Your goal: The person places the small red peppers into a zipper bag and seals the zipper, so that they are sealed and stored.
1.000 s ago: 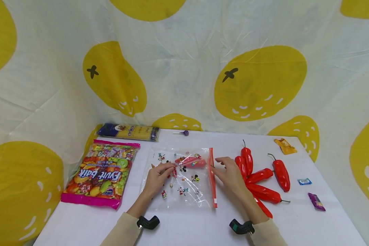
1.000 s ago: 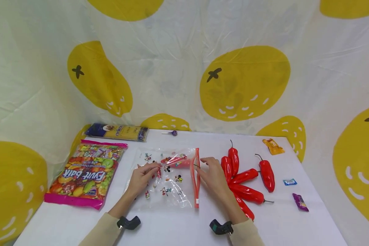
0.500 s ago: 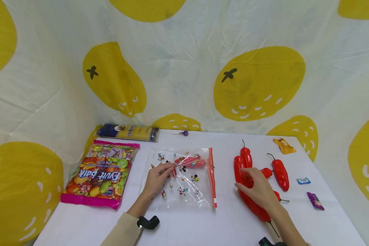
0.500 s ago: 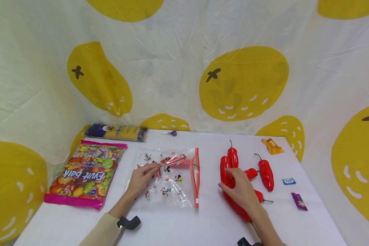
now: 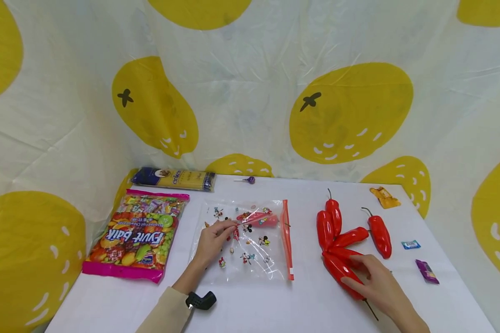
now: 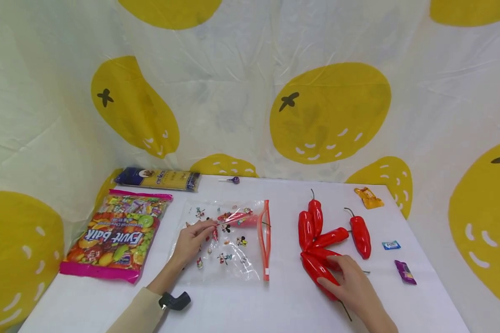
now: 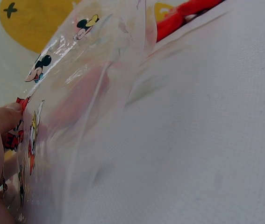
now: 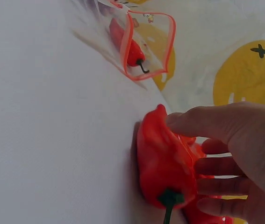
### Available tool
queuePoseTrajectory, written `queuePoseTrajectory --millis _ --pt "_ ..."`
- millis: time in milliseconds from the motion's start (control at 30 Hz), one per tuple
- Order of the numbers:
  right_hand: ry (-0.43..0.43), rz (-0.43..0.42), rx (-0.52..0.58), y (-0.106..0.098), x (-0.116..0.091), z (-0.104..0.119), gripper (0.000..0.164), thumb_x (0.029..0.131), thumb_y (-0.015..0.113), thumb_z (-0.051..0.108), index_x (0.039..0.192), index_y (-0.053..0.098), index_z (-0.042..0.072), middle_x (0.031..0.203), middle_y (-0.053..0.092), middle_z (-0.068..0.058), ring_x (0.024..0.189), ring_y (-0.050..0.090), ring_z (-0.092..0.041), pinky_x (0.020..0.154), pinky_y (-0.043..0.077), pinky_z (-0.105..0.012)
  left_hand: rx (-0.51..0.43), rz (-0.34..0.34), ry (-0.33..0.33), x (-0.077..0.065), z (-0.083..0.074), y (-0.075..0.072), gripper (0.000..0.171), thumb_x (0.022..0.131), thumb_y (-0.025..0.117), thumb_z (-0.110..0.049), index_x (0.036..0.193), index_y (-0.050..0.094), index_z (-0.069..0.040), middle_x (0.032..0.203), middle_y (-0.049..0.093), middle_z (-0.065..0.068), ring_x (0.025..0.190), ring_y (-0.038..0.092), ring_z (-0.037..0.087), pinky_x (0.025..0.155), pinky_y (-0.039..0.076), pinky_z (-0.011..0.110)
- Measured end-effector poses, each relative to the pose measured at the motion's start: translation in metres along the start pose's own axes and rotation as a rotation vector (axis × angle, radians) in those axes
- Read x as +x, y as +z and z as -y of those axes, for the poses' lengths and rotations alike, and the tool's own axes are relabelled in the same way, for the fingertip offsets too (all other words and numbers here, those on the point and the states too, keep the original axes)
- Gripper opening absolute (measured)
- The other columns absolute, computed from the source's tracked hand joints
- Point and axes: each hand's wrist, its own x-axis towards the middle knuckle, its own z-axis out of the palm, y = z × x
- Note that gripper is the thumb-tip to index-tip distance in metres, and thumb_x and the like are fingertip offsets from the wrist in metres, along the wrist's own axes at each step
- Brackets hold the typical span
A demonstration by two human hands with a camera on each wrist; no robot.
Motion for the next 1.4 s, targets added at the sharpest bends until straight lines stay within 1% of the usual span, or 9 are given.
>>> queuePoseTrajectory --millis 233,333,400,600,833,967,1067,1233,1400 --pt "0.166 0.140 0.006 0.002 -0.012 -0.012 0.093 0.054 0.078 0.064 0.123 0.052 0.009 0.096 0.061 -0.002 0.079 0.054 -0.013 0.062 0.056 -0.025 0.009 0.000 0.003 0.001 0.000 -0.002 0.018 0.089 0.061 -0.036 0.103 0.070 -0.029 0.108 0.070 -0.011 0.118 0.059 0.013 0.116 0.029 0.041" --pt "0.184 0.167 -0.022 0.004 -0.012 -0.015 0.098 0.051 0.079 0.066 0.125 0.052 0.007 0.090 0.061 0.000 0.075 0.054 -0.012 0.062 0.056 -0.026 0.009 0.000 -0.005 0.001 0.000 -0.003 0.017 0.089 0.061 -0.035 0.103 0.070 -0.030 0.108 0.070 -0.012 0.117 0.060 0.011 0.116 0.028 0.040" --pt "0.176 0.173 -0.042 0.005 -0.011 -0.016 0.095 0.053 0.080 0.063 0.125 0.053 0.008 0.087 0.060 0.001 0.073 0.053 -0.011 0.062 0.055 -0.026 0.007 0.002 -0.004 0.002 0.000 -0.003 0.017 0.090 0.061 -0.035 0.103 0.070 -0.030 0.108 0.070 -0.012 0.117 0.060 0.011 0.116 0.028 0.040" --pt "0.118 0.128 -0.045 0.000 -0.007 -0.013 0.079 0.064 0.080 0.051 0.124 0.055 0.006 0.085 0.060 0.000 0.073 0.052 -0.012 0.063 0.053 -0.022 -0.005 0.009 -0.004 0.001 0.000 -0.003 0.017 0.090 0.060 -0.035 0.103 0.070 -0.029 0.109 0.070 -0.009 0.117 0.060 0.013 0.116 0.028 0.042" --pt "-0.041 0.016 -0.024 -0.004 0.007 0.007 0.063 0.074 0.077 0.038 0.125 0.055 0.008 0.092 0.062 -0.001 0.076 0.052 -0.011 0.060 0.048 -0.014 -0.013 0.000 -0.004 0.001 -0.001 -0.003 0.018 0.090 0.061 -0.033 0.104 0.070 -0.027 0.111 0.070 -0.007 0.117 0.060 0.015 0.116 0.028 0.044" --pt "-0.142 -0.041 -0.013 0.000 0.021 0.024 0.060 0.072 0.080 0.032 0.123 0.056 0.010 0.093 0.063 -0.001 0.075 0.052 -0.011 0.059 0.048 -0.013 -0.020 -0.007 0.004 0.002 0.000 -0.002 0.018 0.090 0.060 -0.032 0.103 0.071 -0.025 0.111 0.070 -0.006 0.116 0.060 0.016 0.115 0.028 0.046" --pt "-0.205 -0.071 -0.015 0.006 0.031 0.036 0.060 0.071 0.081 0.030 0.122 0.057 0.011 0.100 0.064 -0.002 0.080 0.054 -0.012 0.062 0.052 -0.017 -0.037 -0.008 0.017 0.002 0.000 -0.001 0.018 0.090 0.061 -0.030 0.104 0.071 -0.023 0.109 0.071 -0.005 0.116 0.061 0.019 0.115 0.028 0.047" --pt "-0.259 -0.079 -0.018 0.022 0.047 0.056 0.059 0.069 0.083 0.027 0.121 0.057 0.014 0.106 0.065 -0.001 0.089 0.057 -0.014 0.069 0.058 -0.028 -0.038 -0.002 0.024 0.001 -0.001 0.000 0.018 0.090 0.061 -0.030 0.104 0.071 -0.024 0.109 0.071 -0.006 0.117 0.060 0.019 0.115 0.029 0.047" --pt "-0.286 -0.064 -0.015 0.038 0.062 0.074 0.060 0.069 0.083 0.029 0.121 0.058 0.015 0.105 0.064 0.001 0.085 0.056 -0.012 0.069 0.058 -0.027 -0.035 0.001 0.026 -0.001 -0.002 0.000 0.018 0.090 0.061 -0.030 0.104 0.071 -0.024 0.110 0.071 -0.006 0.118 0.060 0.017 0.115 0.029 0.046"
